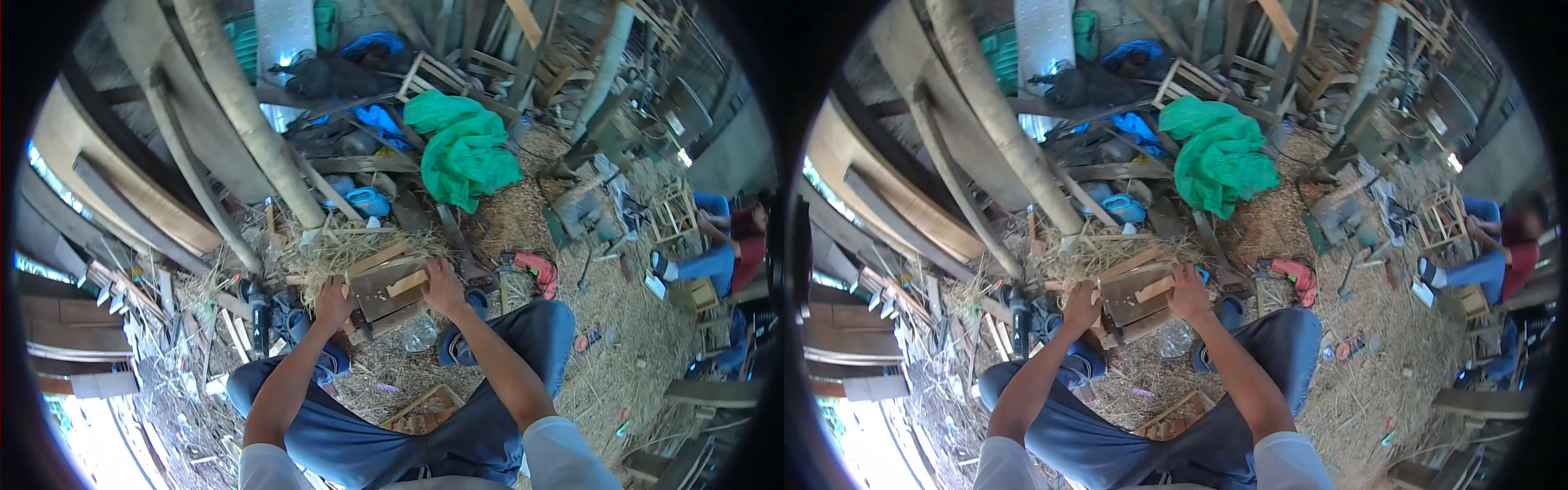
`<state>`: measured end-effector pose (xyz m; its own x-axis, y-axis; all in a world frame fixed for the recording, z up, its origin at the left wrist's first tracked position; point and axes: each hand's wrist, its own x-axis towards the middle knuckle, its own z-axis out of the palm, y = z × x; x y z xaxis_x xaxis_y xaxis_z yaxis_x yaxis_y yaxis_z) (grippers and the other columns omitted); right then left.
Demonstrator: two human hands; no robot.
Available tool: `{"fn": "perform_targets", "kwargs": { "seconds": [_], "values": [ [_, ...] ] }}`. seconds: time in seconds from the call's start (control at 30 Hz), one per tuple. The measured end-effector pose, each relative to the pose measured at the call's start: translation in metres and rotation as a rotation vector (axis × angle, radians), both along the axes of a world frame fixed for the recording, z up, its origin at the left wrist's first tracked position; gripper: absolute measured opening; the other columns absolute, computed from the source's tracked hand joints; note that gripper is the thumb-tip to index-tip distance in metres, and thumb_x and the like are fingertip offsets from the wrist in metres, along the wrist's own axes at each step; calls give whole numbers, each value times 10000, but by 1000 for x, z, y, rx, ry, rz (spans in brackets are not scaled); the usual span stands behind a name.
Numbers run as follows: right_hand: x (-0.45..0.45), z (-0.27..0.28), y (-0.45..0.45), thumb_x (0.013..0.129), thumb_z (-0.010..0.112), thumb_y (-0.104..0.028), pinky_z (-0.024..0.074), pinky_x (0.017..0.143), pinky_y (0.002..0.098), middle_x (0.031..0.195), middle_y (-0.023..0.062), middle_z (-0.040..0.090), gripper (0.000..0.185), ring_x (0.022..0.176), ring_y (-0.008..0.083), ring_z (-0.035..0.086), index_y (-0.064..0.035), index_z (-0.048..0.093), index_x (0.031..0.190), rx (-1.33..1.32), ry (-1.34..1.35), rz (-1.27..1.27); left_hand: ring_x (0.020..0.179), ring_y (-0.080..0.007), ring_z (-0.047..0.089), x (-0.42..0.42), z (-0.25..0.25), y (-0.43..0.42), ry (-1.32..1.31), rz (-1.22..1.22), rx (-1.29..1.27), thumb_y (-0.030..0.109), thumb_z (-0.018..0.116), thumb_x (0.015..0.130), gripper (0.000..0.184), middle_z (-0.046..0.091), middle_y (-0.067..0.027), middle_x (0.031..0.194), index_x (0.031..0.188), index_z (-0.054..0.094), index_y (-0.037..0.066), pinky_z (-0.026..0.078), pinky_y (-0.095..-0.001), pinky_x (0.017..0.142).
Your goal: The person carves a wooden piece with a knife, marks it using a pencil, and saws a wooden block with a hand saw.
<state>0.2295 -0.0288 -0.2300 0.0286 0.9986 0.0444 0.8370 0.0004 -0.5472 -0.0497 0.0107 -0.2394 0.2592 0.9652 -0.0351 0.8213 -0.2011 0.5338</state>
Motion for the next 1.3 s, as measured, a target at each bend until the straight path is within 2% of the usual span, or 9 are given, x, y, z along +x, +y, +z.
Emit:
{"fn": "perform_targets", "kwargs": {
  "seconds": [0.23, 0.37, 0.5, 0.6, 0.77, 0.83, 1.03, 1.2, 1.3],
  "values": [
    [100, -81, 4, 818, 604, -123, 499, 824, 396, 1044, 162, 638, 294, 1010, 314, 608, -52, 597, 1102, -182, 561, -544, 738, -195, 634, 129, 46, -18, -336, -404, -338, 129, 629, 846, 218, 633, -90, 836, 1049, 577, 72, 500, -326, 653],
    [152, -97, -11, 806, 547, -129, 481, 868, 397, 1046, 178, 667, 268, 1024, 331, 628, -68, 652, 1045, -353, 1113, -1005, 751, -165, 630, 253, -30, -26, -373, -303, -746, 191, 578, 875, 270, 652, -97, 900, 1101, 565, 43, 491, -303, 655],
    [189, -185, -28, 825, 513, -113, 503, 815, 365, 1053, 159, 646, 364, 1004, 356, 609, -75, 598, 1177, -243, 302, -724, 830, -231, 639, 334, -130, -26, -447, 30, -771, 194, 549, 870, 318, 656, -128, 935, 1153, 560, 49, 494, -339, 718],
    [189, -183, -22, 804, 526, -113, 474, 905, 420, 1171, 210, 591, 444, 1071, 388, 578, -78, 541, 1247, -323, 76, -591, 902, -299, 627, 354, -167, -33, -165, 185, -635, 198, 515, 858, 350, 653, -153, 961, 1187, 562, 87, 483, -379, 770],
    [178, -217, -22, 803, 548, -148, 401, 964, 540, 1209, 250, 564, 464, 1084, 384, 578, -70, 530, 1260, -386, -199, -551, 1138, -417, 523, 363, -167, -29, -403, 313, -872, 245, 461, 877, 396, 559, -278, 1202, 1195, 535, 21, 416, -457, 952],
    [197, -211, -9, 785, 570, -166, 439, 923, 519, 1039, 230, 656, 367, 974, 349, 637, -44, 628, 1126, -670, -398, 47, 1116, -394, 559, 376, -202, -36, -357, 481, -779, 326, 500, 892, 448, 583, -264, 1185, 1253, 530, 62, 442, -420, 946],
    [205, -122, 17, 777, 597, -259, 537, 770, 415, 918, 211, 678, 299, 909, 341, 663, -10, 692, 914, -697, -339, 509, 746, -188, 644, 345, -183, -17, -543, 312, -1006, 292, 555, 938, 318, 650, -96, 889, 1135, 600, 46, 495, -320, 606],
    [179, 46, -3, 844, 568, -328, 548, 671, 415, 822, 227, 680, 377, 798, 331, 684, 24, 702, 840, -366, -422, -183, 660, -168, 623, 315, -51, -15, -1076, 285, -1284, 268, 502, 987, 248, 639, -65, 838, 967, 611, 46, 522, -303, 589],
    [168, 74, -19, 884, 579, -336, 539, 630, 373, 737, 183, 662, 366, 734, 269, 679, 13, 680, 836, -792, 232, -589, 685, -179, 637, 295, -1, -25, -1090, 115, -1286, 334, 483, 991, 323, 642, -65, 820, 964, 608, 37, 550, -308, 661]
  ]
}}
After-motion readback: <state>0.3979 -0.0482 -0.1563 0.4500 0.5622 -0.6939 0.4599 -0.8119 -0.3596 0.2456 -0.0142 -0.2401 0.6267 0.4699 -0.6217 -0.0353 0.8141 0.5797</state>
